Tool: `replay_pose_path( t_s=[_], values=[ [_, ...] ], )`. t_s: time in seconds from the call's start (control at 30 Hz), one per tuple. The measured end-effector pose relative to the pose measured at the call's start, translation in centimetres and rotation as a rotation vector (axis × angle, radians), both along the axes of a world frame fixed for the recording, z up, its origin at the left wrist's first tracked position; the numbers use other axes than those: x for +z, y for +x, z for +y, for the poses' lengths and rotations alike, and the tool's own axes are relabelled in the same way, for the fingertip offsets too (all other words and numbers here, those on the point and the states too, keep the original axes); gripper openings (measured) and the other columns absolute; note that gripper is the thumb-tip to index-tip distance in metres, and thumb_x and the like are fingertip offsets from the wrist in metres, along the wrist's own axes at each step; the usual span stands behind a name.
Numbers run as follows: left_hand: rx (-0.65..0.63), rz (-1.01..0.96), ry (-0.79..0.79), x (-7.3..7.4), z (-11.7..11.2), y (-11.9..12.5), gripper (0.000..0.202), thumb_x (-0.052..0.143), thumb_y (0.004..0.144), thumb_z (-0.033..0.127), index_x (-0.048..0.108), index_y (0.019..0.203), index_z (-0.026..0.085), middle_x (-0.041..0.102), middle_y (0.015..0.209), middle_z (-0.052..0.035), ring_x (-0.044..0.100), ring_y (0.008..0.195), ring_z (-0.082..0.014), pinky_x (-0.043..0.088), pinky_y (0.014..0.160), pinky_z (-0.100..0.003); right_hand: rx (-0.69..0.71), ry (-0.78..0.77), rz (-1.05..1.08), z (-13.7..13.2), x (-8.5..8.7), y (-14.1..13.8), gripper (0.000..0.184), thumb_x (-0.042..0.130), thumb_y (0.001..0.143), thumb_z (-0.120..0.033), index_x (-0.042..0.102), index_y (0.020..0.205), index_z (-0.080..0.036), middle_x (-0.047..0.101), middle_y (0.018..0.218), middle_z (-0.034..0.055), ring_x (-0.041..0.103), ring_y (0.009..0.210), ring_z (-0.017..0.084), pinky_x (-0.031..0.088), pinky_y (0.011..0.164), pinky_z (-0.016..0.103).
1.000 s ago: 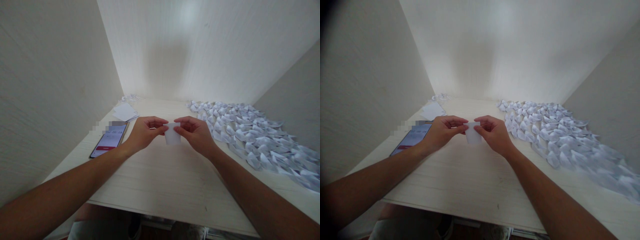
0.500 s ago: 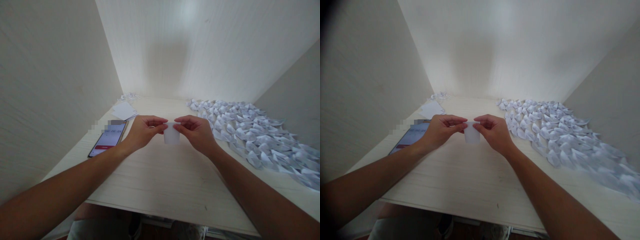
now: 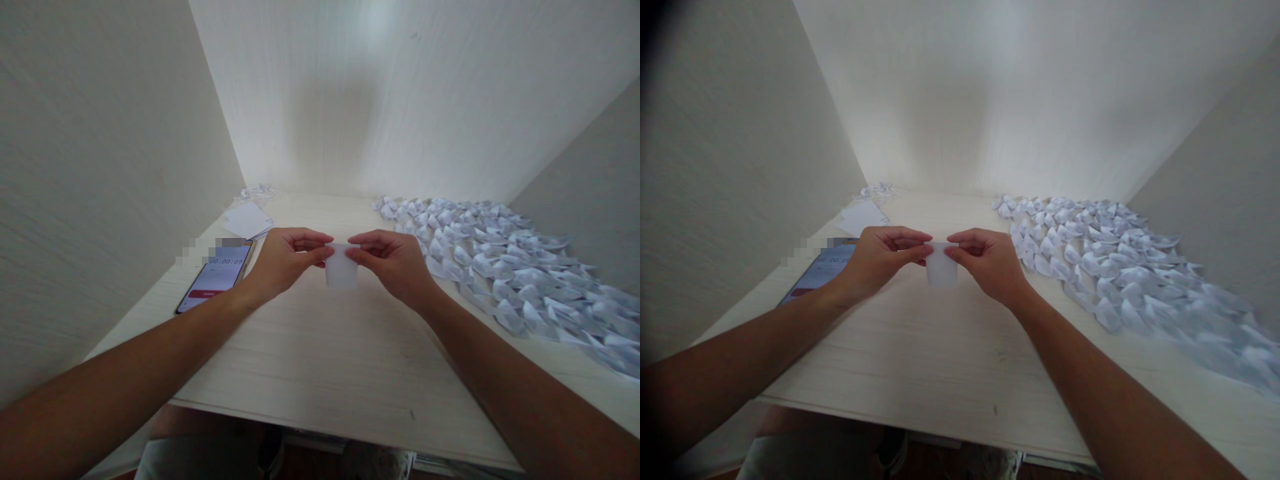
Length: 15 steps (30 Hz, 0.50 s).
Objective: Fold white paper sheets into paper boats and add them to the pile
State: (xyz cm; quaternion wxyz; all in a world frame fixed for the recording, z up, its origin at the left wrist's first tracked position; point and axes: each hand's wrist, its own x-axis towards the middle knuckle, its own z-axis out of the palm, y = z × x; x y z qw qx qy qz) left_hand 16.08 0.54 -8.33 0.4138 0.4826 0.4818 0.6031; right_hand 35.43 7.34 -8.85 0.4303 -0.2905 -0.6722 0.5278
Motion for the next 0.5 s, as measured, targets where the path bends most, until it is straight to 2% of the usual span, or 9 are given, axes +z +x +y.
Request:
replay_pose_path(
  t_s=[0.3,0.5],
  values=[
    [-0.018,-0.003,0.020,-0.60,0.21,-0.37,0.033,0.095,0.063,0.031,0.083,0.088,0.014,0.081,0.081,-0.0081,0.077,0.071,-0.0221,0.067,0.072,-0.038,0.018,-0.018,0.006,0.08,-0.13,-0.02,0.032,0.094,0.066,-0.041,0.081,0.089,-0.022,0.081,0.082,0.0044,0.077,0.076,0.021,0.066,0.077,0.039],
    [-0.036,-0.009,0.025,-0.72,0.23,-0.57,0.030,0.095,0.064,0.029,0.084,0.089,0.016,0.081,0.081,-0.0071,0.077,0.071,-0.0208,0.067,0.072,-0.036,0.022,-0.038,0.013,0.09,-0.07,0.01,0.032,0.094,0.065,-0.037,0.081,0.090,-0.022,0.081,0.081,0.0039,0.076,0.075,0.020,0.065,0.076,0.036]
  ],
)
